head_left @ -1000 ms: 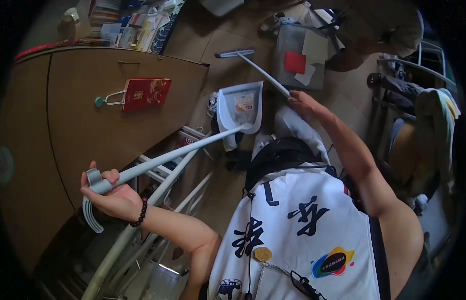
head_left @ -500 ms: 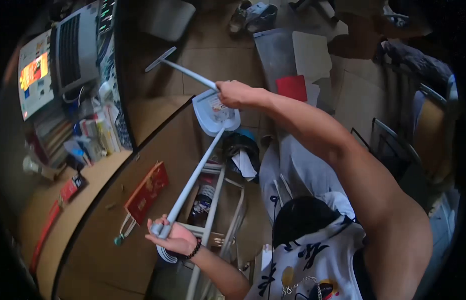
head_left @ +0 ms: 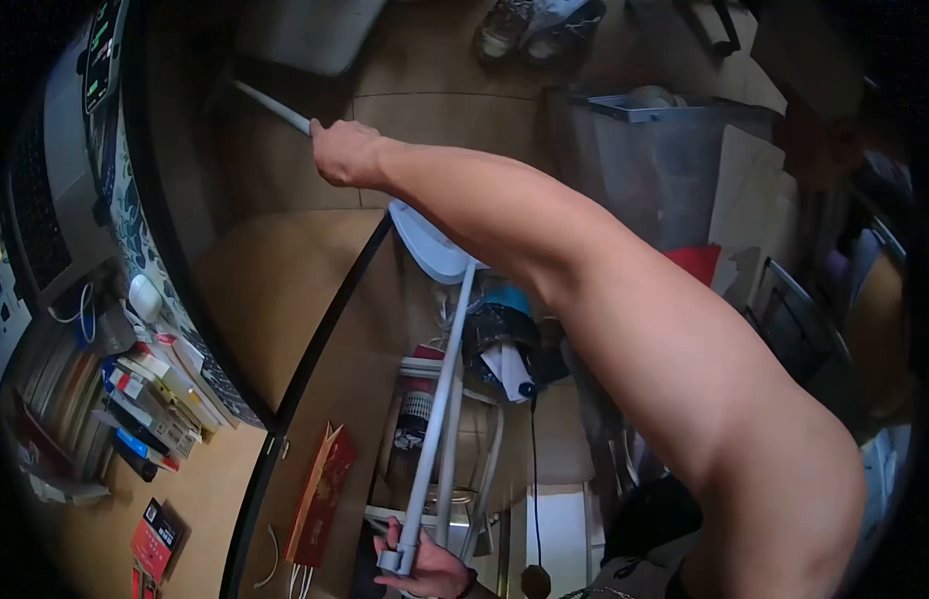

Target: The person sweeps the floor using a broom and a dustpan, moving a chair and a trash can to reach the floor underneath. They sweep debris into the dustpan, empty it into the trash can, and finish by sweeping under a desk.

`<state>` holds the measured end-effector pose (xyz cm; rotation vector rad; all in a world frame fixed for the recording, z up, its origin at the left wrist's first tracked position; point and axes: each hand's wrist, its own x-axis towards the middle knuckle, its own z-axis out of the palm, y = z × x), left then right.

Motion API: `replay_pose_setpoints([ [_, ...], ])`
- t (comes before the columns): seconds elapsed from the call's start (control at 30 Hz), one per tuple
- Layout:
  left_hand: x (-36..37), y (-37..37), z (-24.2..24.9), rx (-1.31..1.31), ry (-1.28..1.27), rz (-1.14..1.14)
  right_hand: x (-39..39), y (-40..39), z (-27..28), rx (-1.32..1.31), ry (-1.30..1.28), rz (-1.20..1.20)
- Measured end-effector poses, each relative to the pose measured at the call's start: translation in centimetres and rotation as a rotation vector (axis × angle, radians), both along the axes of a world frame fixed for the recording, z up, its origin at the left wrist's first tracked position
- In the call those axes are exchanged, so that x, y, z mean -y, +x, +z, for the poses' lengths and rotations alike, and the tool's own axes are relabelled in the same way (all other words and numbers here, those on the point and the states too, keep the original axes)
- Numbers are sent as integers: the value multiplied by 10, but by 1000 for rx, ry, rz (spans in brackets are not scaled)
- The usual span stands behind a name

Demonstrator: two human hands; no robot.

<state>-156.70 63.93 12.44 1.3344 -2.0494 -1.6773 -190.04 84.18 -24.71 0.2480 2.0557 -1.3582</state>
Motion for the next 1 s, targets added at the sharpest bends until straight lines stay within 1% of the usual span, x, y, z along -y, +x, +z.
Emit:
replay_pose_setpoints([
  [0.1,24,24,-2,32,-27,96,27,-41,-24,-17,12,-46],
  [0.13,24,27,-2,73,-66,97,37,-51,-27,-24,22,-80],
  [0.23,24,29,-13,164,-137,104,66,-83,-31,32,-2,-64],
  [0.27,24,29,-19,179,-151,112,84,-95,-40,17,-5,-56],
  [0.33,24,27,-28,220,-174,116,130,-108,-65,74,-26,-217],
  [0.37,25,27,-33,238,-181,115,145,-108,-73,75,-33,-212],
  [0.43,26,27,-39,267,-192,106,156,-101,-78,31,24,-122],
  [0.47,28,28,-43,276,-191,98,153,-92,-82,44,33,-121],
  [0.5,30,26,-46,296,-182,84,134,-76,-69,-11,209,134],
  [0.57,31,24,-53,305,-158,70,105,-40,-62,-49,308,257],
  [0.6,31,24,-57,305,-144,66,92,-23,-64,-42,237,120],
  [0.63,31,22,-62,307,-138,59,72,-11,-52,-46,254,120],
  [0.7,32,21,-67,317,-121,39,36,9,-22,-29,214,247],
  [0.73,33,20,-72,323,-116,23,24,8,-20,-29,226,233],
  [0.8,34,19,-78,331,-118,8,9,0,-19,-127,290,186],
  [0.87,34,19,-84,344,-125,1,-5,-37,-41,-265,391,201],
  [0.93,32,20,-89,356,-141,3,-25,-87,-75,-510,482,337],
  [0.97,31,19,-91,363,-151,6,-33,-114,-85,-569,516,393],
  [1.0,30,19,-93,372,-159,10,-37,-134,-85,-570,527,432],
])
